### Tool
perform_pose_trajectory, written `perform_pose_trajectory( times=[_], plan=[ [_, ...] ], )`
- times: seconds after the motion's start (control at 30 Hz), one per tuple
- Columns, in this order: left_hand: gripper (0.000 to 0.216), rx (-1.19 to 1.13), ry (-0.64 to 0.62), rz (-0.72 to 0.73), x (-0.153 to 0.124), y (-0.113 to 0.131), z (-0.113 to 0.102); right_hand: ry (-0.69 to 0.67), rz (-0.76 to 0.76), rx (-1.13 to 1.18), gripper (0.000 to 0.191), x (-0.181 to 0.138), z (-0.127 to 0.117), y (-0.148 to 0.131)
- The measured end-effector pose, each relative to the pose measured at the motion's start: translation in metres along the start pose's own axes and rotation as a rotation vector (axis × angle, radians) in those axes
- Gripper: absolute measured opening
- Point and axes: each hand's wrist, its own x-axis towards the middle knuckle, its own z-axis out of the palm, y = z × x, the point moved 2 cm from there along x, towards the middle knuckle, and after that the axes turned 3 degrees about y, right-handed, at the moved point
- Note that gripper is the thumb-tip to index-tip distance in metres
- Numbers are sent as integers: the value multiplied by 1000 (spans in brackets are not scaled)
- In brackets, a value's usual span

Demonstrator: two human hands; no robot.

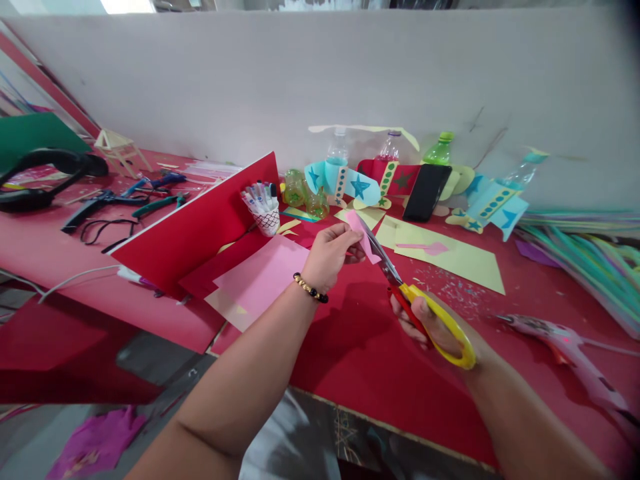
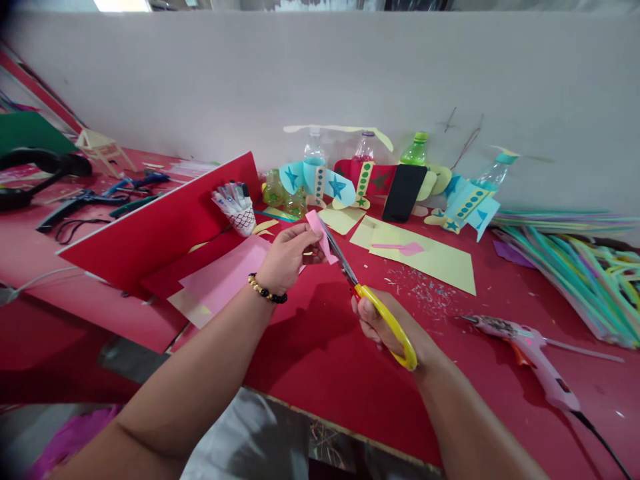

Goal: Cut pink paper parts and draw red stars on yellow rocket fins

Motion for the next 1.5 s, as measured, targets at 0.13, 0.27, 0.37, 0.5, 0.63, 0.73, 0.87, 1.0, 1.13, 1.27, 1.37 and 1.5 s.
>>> perform_pose_trajectory(
  times=[0.13, 0.27, 0.37, 0.5, 0.63, 0.73, 0.87, 1.0, 1.13, 1.27, 1.37, 1.5],
  plan=[
    [20, -2, 4, 1, 0, 0, -1, -3, 12, 12, 68, 1, 1, -1],
    [19, -2, 4, 3, -1, 1, -1, 2, 16, 7, 69, 2, 1, 1],
    [17, -4, 5, 6, -1, 1, -1, -5, 12, 11, 68, 1, 0, 3],
    [16, -6, 4, 6, 0, 0, -1, -20, -4, 23, 65, 2, 0, 5],
    [16, -7, 11, 4, 0, 0, -1, -14, -7, 24, 65, 3, 0, 4],
    [19, -9, 33, 13, 0, 1, -1, -14, -5, 18, 66, 3, 0, 3],
    [22, -5, 67, 34, 0, 3, -2, -2, -1, -5, 66, 2, 0, 0],
    [20, 10, 60, 40, 0, 5, -3, 3, -26, -25, 65, 1, 0, 2],
    [20, 29, 0, 22, -1, 5, -2, 14, -65, -24, 58, 1, -5, 11],
    [19, 49, -44, 11, -2, 4, -1, 7, -93, -39, 59, 0, -8, 10],
    [19, 55, -57, 10, -2, 6, -1, -19, -85, -60, 60, -1, -7, 0],
    [18, 59, -72, 6, -3, 8, -1, -39, -54, -68, 64, -2, -5, -9]
  ],
)
